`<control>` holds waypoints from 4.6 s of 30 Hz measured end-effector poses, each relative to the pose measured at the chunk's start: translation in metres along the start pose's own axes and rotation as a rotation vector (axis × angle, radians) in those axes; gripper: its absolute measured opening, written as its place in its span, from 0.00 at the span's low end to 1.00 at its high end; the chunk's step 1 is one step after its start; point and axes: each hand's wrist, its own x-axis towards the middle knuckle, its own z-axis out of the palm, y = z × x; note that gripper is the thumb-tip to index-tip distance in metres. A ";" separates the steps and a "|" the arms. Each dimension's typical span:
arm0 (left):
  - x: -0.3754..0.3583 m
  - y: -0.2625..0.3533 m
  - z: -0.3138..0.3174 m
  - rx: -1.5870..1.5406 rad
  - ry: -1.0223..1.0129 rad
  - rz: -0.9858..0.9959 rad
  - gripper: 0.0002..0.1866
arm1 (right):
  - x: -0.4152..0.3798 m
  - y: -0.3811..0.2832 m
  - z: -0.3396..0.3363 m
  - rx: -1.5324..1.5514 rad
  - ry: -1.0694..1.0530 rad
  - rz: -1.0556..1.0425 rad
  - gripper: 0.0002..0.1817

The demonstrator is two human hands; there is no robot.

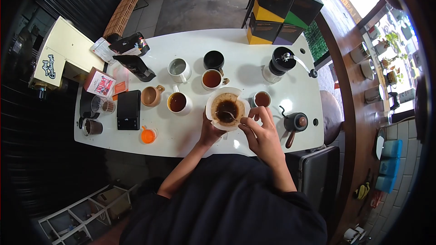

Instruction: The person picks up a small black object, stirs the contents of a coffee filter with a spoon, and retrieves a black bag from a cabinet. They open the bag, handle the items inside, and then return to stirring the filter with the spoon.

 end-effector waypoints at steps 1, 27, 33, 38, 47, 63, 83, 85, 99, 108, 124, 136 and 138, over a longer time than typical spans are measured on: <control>0.001 0.004 0.000 -0.033 -0.018 -0.014 0.46 | 0.000 -0.001 -0.001 0.016 0.005 -0.006 0.08; 0.003 -0.002 0.002 0.068 0.046 0.115 0.40 | 0.010 -0.013 0.018 -0.214 -0.042 -0.004 0.11; 0.007 0.017 -0.001 0.033 0.091 0.157 0.42 | 0.006 -0.029 0.022 -0.293 -0.011 0.015 0.12; 0.009 0.014 -0.007 0.253 0.080 0.217 0.43 | 0.001 -0.039 0.023 -0.355 -0.025 0.095 0.11; 0.008 -0.026 0.000 -0.020 0.079 0.150 0.45 | -0.010 -0.017 0.006 -0.255 -0.066 -0.011 0.08; 0.000 0.020 0.008 -0.019 0.169 0.130 0.52 | 0.007 0.011 -0.038 -0.075 -0.075 -0.247 0.10; 0.004 -0.001 0.008 -0.109 0.150 0.189 0.53 | -0.002 0.008 -0.013 -0.142 -0.044 -0.177 0.09; 0.009 0.022 0.003 -0.057 0.121 0.223 0.53 | 0.001 0.003 -0.015 -0.146 -0.008 -0.171 0.09; 0.017 0.038 -0.013 0.155 0.024 0.212 0.40 | -0.003 0.005 0.006 -0.135 -0.050 -0.108 0.09; 0.019 0.046 -0.017 0.218 -0.082 0.134 0.42 | 0.001 0.002 -0.007 -0.124 -0.027 -0.108 0.09; 0.022 0.028 -0.013 -0.077 -0.093 -0.050 0.47 | 0.003 0.005 -0.007 -0.081 -0.061 -0.085 0.08; 0.023 0.061 -0.012 -0.095 -0.203 -0.024 0.35 | 0.012 0.004 -0.009 -0.172 0.007 -0.107 0.10; 0.022 0.060 -0.011 -0.172 -0.186 -0.036 0.36 | 0.014 0.008 -0.006 -0.192 0.000 -0.121 0.09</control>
